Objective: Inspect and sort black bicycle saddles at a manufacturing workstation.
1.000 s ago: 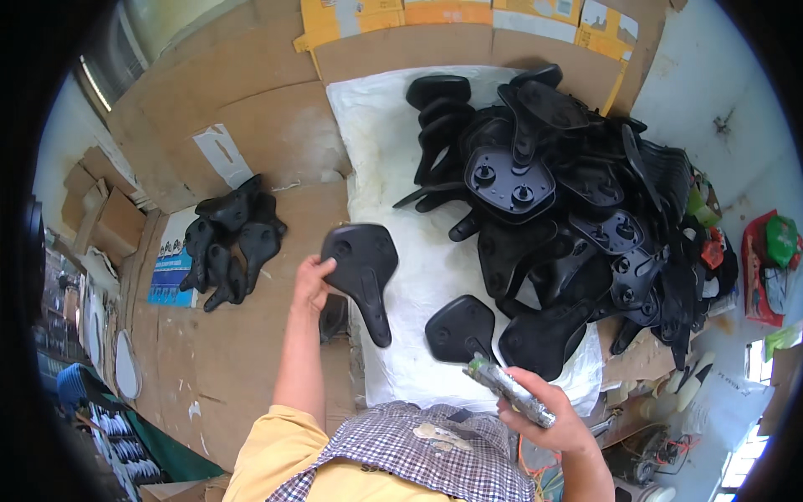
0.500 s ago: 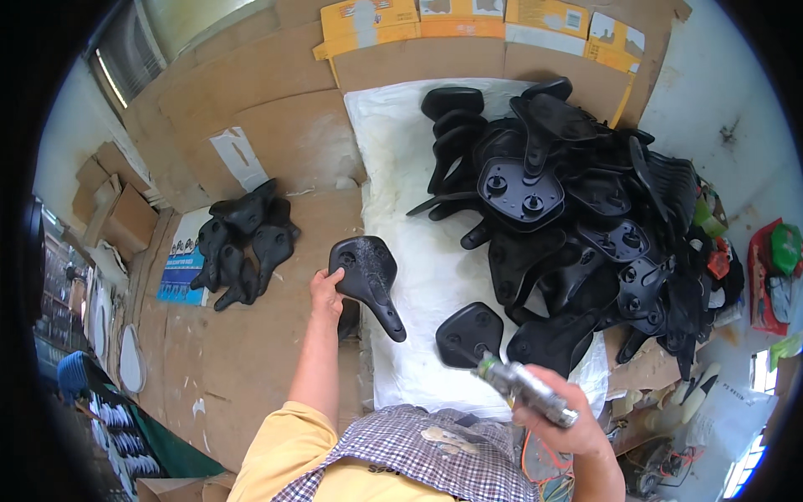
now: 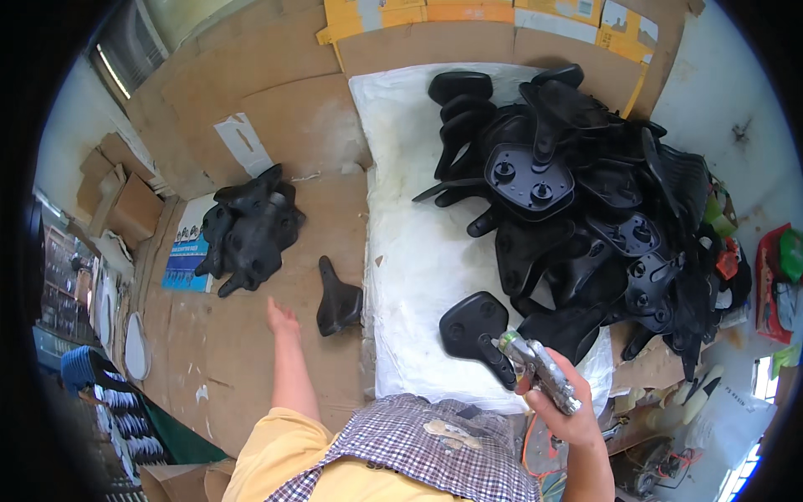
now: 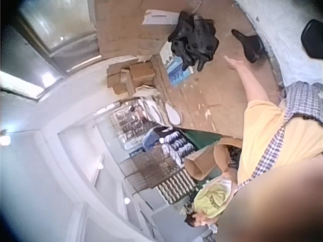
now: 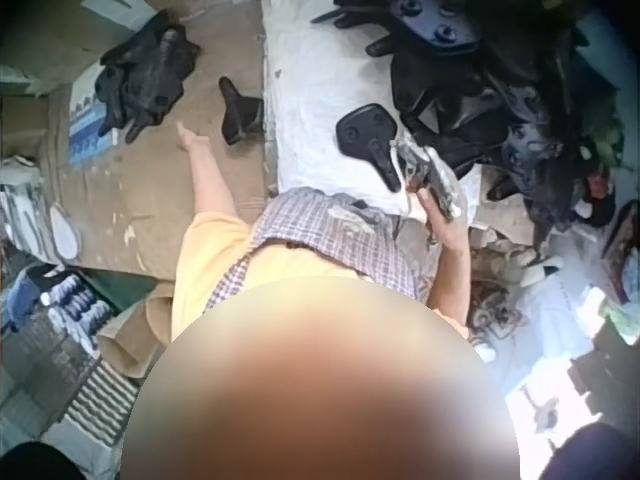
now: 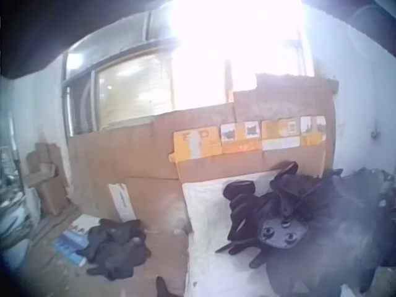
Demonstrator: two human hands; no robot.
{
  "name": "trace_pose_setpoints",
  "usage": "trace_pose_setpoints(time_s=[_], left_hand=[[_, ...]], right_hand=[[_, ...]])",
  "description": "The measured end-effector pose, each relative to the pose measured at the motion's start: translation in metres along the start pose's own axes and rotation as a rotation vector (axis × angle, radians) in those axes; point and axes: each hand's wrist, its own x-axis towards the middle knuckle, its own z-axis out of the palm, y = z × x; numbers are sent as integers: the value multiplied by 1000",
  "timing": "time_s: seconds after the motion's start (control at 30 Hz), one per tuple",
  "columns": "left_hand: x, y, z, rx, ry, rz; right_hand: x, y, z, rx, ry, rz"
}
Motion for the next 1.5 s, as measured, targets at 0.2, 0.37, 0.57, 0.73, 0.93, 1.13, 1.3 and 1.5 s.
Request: trace_pose_setpoints(time_s=[0.2, 0.37, 0.57, 0.73, 0.93, 1.13, 1.3, 1.5], left_hand=[[30, -102, -66, 111, 310, -696], [68, -105, -53, 107, 15, -505], [69, 27, -45, 166, 35, -156], [-39, -53, -28, 396, -109, -100], [-218, -200, 20, 998, -831, -100], [-246, -171, 48, 681, -782, -279], [-239, -140, 47, 464, -621, -140], [-245, -122, 27, 223, -553, -95]], right_hand=[[-4, 15, 13, 5, -13, 206], [-3, 13, 10, -54, -55, 160], [-24, 22, -2, -26, -26, 178], [-40, 32, -13, 35, -6, 220], [-72, 12, -54, -86, -59, 164], [-103, -2, -102, -119, -151, 197], [-120, 4, -143, -178, -250, 215], [-123, 8, -172, -319, -365, 96]])
